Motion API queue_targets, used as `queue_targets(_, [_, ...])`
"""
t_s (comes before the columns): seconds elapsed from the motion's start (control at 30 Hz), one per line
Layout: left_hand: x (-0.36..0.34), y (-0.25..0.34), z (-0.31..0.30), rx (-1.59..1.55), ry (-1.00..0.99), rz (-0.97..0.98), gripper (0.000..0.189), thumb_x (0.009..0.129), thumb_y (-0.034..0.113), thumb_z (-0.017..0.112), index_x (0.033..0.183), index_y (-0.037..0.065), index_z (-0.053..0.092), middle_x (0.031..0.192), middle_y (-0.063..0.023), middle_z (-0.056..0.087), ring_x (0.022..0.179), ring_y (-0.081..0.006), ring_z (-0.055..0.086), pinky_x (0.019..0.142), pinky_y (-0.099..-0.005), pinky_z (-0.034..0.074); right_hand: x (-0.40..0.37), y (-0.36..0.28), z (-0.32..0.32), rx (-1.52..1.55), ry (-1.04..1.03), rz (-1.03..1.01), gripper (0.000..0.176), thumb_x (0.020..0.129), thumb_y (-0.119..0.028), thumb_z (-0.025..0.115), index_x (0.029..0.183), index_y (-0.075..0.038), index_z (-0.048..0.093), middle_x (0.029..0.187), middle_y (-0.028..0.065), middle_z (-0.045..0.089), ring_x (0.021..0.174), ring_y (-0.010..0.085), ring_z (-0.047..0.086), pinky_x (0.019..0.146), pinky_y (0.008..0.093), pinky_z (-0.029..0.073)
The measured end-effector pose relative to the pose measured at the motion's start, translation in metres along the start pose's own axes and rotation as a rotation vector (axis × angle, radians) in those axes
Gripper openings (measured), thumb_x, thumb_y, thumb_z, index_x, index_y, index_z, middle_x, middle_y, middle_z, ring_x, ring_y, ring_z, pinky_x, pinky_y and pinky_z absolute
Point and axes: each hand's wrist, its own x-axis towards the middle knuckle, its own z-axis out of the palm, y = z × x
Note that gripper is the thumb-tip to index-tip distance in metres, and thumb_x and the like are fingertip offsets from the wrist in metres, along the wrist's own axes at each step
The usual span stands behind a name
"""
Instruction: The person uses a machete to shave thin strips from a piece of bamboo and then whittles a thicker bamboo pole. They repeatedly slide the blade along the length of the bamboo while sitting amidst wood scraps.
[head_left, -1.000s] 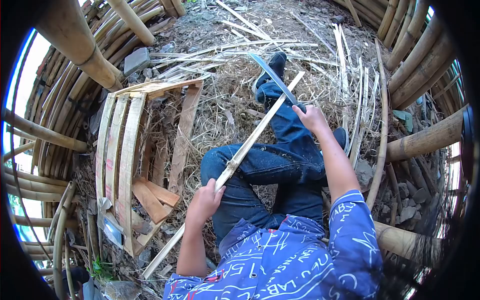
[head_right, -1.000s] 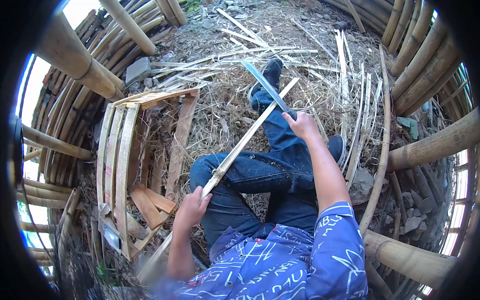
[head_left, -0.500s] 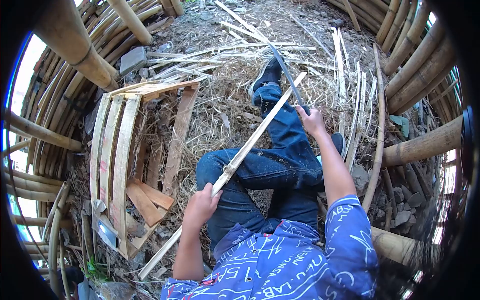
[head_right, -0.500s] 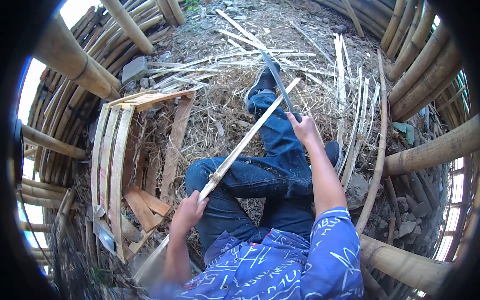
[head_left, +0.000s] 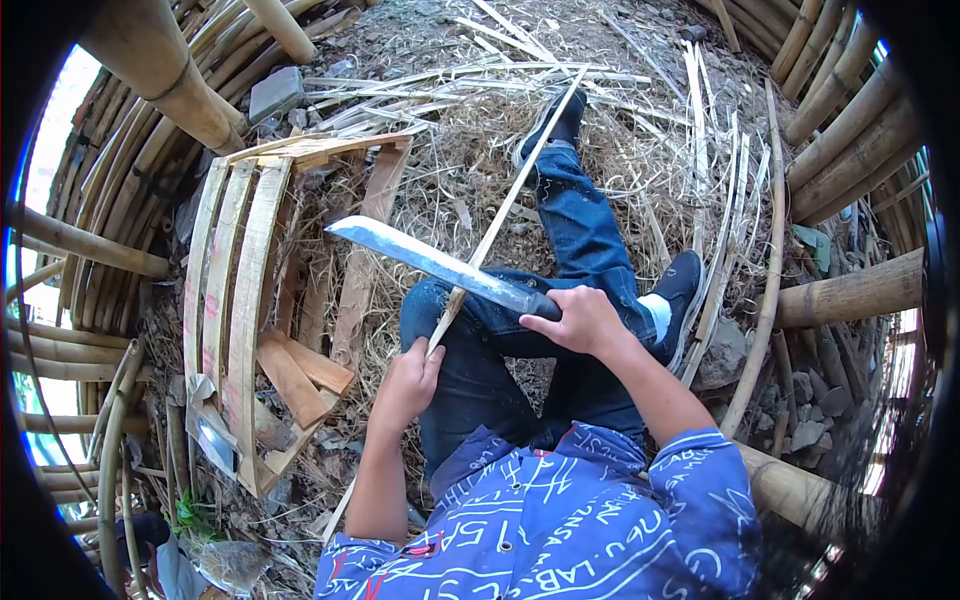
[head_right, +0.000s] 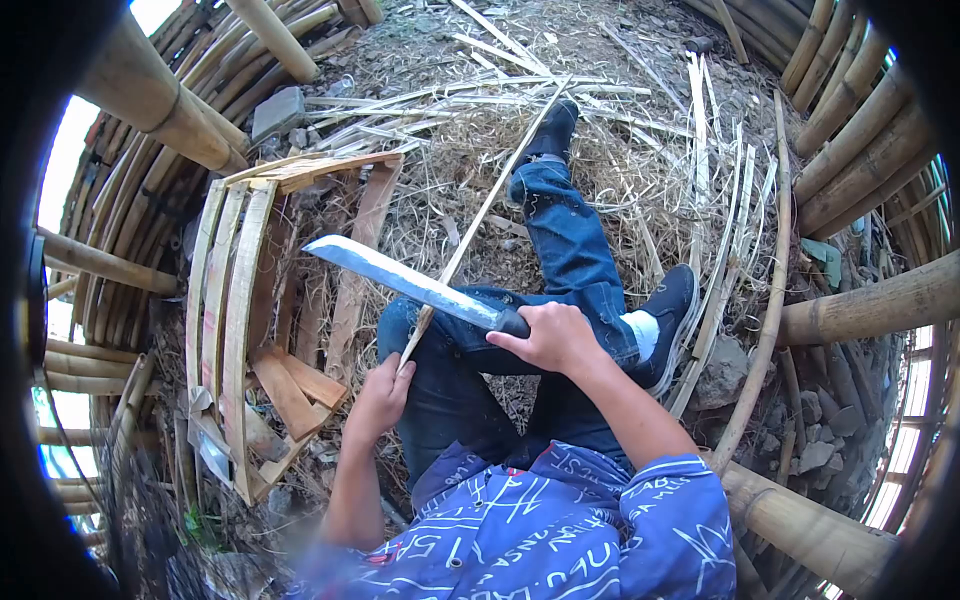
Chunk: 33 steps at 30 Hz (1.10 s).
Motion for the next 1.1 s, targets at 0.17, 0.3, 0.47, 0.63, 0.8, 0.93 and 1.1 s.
queue_targets(0.17, [-0.008, -0.002, -0.001, -0.004, 0.020, -0.012, 0.031, 0.100, 0.026, 0.052, 0.089, -0.003, 0.051, 0.072, -0.0317, 0.058, 0.075, -0.0524, 0.057, 0.062, -0.0528, 0.044, 0.011, 0.004, -0.009, -0.198, -0.039, -0.085, 0.068, 0.081, -0.072, 0.057, 0.072, -0.005, 0.066, 0.070, 0.0198, 0.067, 0.069, 0.0389, 0.068, 0.066, 0.0478, 0.054])
queue_targets(0.3, [-0.015, -0.010, -0.001, -0.019, 0.020, 0.011, 0.030, 0.100, 0.026, 0.053, 0.090, -0.003, 0.049, 0.072, -0.0315, 0.058, 0.075, -0.0524, 0.057, 0.062, -0.0531, 0.044, 0.022, 0.024, -0.023, -0.214, 0.094, 0.005, 0.067, 0.083, -0.070, 0.059, 0.076, -0.004, 0.069, 0.072, 0.0214, 0.068, 0.074, 0.0399, 0.068, 0.071, 0.0485, 0.054])
queue_targets(0.47, [-0.015, -0.008, -0.001, -0.009, -0.012, -0.009, 0.030, 0.100, 0.025, 0.053, 0.089, -0.002, 0.047, 0.072, -0.0308, 0.058, 0.074, -0.0520, 0.057, 0.062, -0.0524, 0.044, 0.042, 0.074, -0.064, -0.210, 0.093, 0.218, 0.063, 0.086, -0.065, 0.060, 0.077, -0.003, 0.069, 0.076, 0.0199, 0.069, 0.077, 0.0375, 0.069, 0.071, 0.0464, 0.054])
queue_targets(0.63, [-0.013, -0.009, 0.000, -0.011, -0.002, 0.016, 0.029, 0.100, 0.024, 0.054, 0.090, -0.002, 0.047, 0.072, -0.0304, 0.058, 0.075, -0.0519, 0.057, 0.062, -0.0525, 0.044, 0.052, 0.082, -0.070, -0.271, 0.103, 0.196, 0.065, 0.085, -0.067, 0.058, 0.077, -0.004, 0.069, 0.077, 0.0198, 0.069, 0.079, 0.0375, 0.069, 0.074, 0.0472, 0.054])
queue_targets(0.8, [-0.016, -0.010, 0.008, 0.039, 0.047, 0.023, 0.027, 0.100, 0.023, 0.053, 0.090, -0.001, 0.046, 0.070, -0.0309, 0.057, 0.073, -0.0524, 0.057, 0.061, -0.0547, 0.043, 0.069, 0.082, -0.061, -0.327, 0.147, 0.115, 0.068, 0.085, -0.068, 0.059, 0.077, -0.001, 0.067, 0.076, 0.0216, 0.069, 0.078, 0.0386, 0.069, 0.074, 0.0477, 0.054])
queue_targets(0.93, [-0.013, -0.013, 0.014, 0.055, 0.097, 0.051, 0.026, 0.100, 0.023, 0.052, 0.091, -0.001, 0.046, 0.069, -0.0305, 0.058, 0.071, -0.0525, 0.057, 0.059, -0.0563, 0.043, 0.063, 0.064, -0.061, -0.302, 0.194, 0.051, 0.068, 0.084, -0.066, 0.061, 0.074, 0.001, 0.065, 0.071, 0.0226, 0.067, 0.072, 0.0396, 0.069, 0.069, 0.0478, 0.055])
queue_targets(1.1, [-0.015, -0.019, 0.020, 0.059, 0.124, 0.097, 0.025, 0.099, 0.022, 0.053, 0.090, 0.000, 0.046, 0.068, -0.0302, 0.058, 0.069, -0.0519, 0.058, 0.058, -0.0566, 0.044, 0.036, 0.029, -0.048, -0.334, 0.057, -0.117, 0.067, 0.083, -0.067, 0.061, 0.074, -0.001, 0.064, 0.067, 0.0222, 0.065, 0.066, 0.0390, 0.068, 0.065, 0.0468, 0.054])
